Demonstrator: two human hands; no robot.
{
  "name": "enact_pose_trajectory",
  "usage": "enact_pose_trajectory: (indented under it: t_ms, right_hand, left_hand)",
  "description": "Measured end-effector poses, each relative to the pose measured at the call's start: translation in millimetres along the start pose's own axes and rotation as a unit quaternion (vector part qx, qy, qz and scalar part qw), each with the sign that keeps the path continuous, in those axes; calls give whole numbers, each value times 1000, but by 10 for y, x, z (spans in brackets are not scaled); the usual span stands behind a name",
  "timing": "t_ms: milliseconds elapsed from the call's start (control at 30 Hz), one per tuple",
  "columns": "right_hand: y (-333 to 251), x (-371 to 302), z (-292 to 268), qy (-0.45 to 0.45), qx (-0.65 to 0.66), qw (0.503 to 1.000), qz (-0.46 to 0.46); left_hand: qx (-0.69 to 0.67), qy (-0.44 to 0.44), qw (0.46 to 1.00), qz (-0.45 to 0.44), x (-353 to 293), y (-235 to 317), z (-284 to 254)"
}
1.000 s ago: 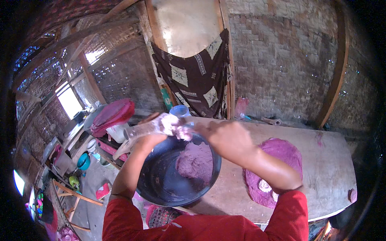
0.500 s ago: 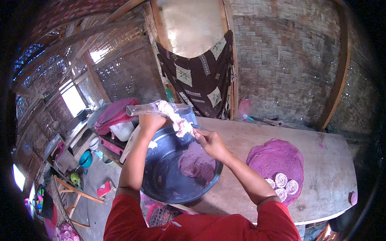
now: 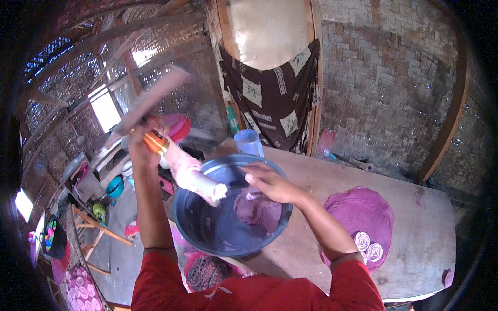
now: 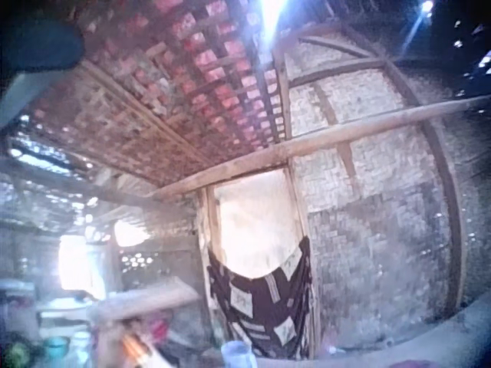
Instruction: The person scoops purple dough from a bowl and loads it into a wooden extruder. They press the dough through the tool to form spiral rolls on a purple mat, repeating the process to create multiple rows of decorative rolls.
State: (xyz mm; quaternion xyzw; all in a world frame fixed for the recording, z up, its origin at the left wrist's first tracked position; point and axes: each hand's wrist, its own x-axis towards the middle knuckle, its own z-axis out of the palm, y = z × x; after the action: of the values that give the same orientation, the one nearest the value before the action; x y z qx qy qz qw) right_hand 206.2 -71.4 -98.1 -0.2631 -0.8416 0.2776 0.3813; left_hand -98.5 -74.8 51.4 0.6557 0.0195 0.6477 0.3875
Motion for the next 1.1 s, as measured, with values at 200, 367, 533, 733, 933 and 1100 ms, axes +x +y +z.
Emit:
enact_pose_trajectory:
  t_ms: [200,367,533,733,933,1100]
  right_hand:
    - [-416,-470,769,-231,876,421,39]
    - [-546,-1315,171,25,826,514,230]
    - [-880,-1818,-685,260,280,912,151]
    - [-1245,-2212,-1210,130,-154,979,18]
    - [-1327,-2734,-1373,29,-166,977,132]
    - [-1337,-3064,-1398,-21,-117,971,209]
  left_hand:
    - [-397,70,899,-174,-518,-738,659]
    - [350,153,905,-188,-1067,-957,845]
    - [607,-225,748,-148,-1459,-948,1557]
    - [442,-333,792,-260,-1530,-1132,2377]
    - [291,-434,780,-346,-1683,-1518,3124]
    - [126,-438,813,-362,-1925,-1663,3591]
